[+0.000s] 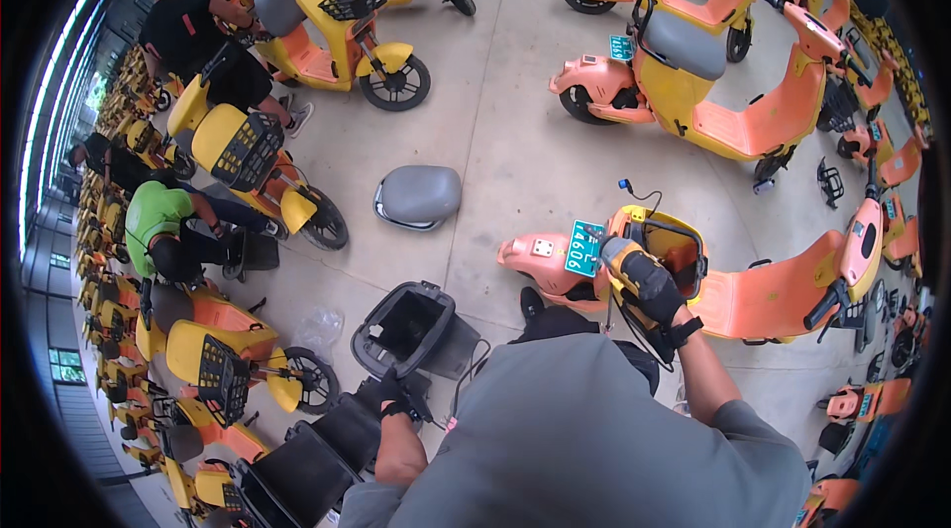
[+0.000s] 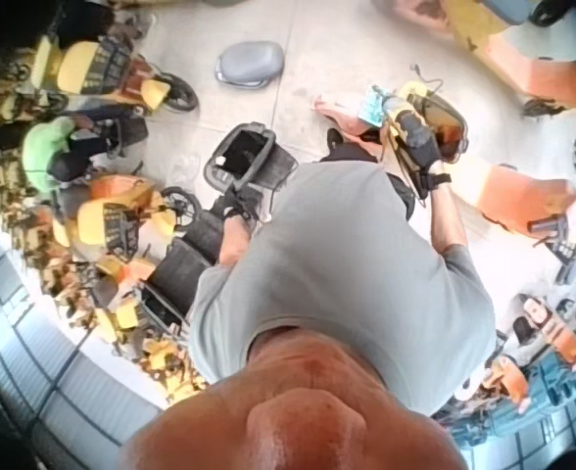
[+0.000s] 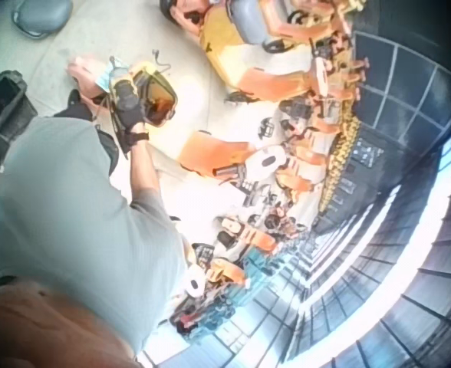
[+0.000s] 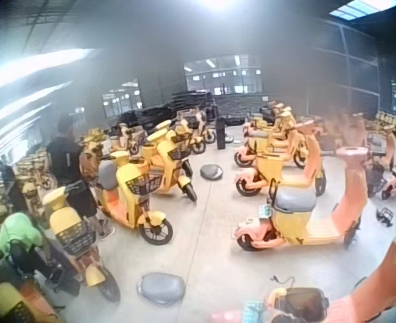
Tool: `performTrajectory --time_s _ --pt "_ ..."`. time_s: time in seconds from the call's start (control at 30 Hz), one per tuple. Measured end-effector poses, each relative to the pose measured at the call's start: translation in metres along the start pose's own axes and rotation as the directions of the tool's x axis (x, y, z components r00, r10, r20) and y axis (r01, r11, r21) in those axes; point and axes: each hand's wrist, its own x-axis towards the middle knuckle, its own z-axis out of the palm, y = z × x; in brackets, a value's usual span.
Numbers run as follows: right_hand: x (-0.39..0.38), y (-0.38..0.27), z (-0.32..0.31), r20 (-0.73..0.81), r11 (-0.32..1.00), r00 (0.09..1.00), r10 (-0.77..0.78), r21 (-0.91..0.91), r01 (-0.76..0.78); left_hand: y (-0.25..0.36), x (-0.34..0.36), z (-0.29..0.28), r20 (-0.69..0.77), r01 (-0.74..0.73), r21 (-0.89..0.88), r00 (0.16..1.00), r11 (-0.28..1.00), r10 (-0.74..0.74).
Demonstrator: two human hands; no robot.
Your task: The person performs maintenance on a scooter by using a power drill to remove and install screws, and using shears to cut a cable tie, while working within the scooter's internal compartments.
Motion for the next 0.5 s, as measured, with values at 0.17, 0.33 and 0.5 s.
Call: performTrajectory --time_s 0.17,0.33,0.5 --pt "0.052 -0.013 0.001 -0.046 0.985 0.998 0.032 0.168 -0.024 0.092 0.000 0.034 -0.116 -0.061 -0.026 0.992 0.998 0.058" --pt "0.074 -0.015 0.014 -0.138 0.989 0.989 0.054 0.143 -0.034 0.183 0.035 0.072 -0.052 -0.150 0.064 0.987 0.987 0.154" --pt "0.081 -0.007 0.051 -0.137 0.954 0.952 0.273 0.167 -0.249 0.277 0.096 0.112 -0.012 -0.165 0.204 0.985 0.965 0.171"
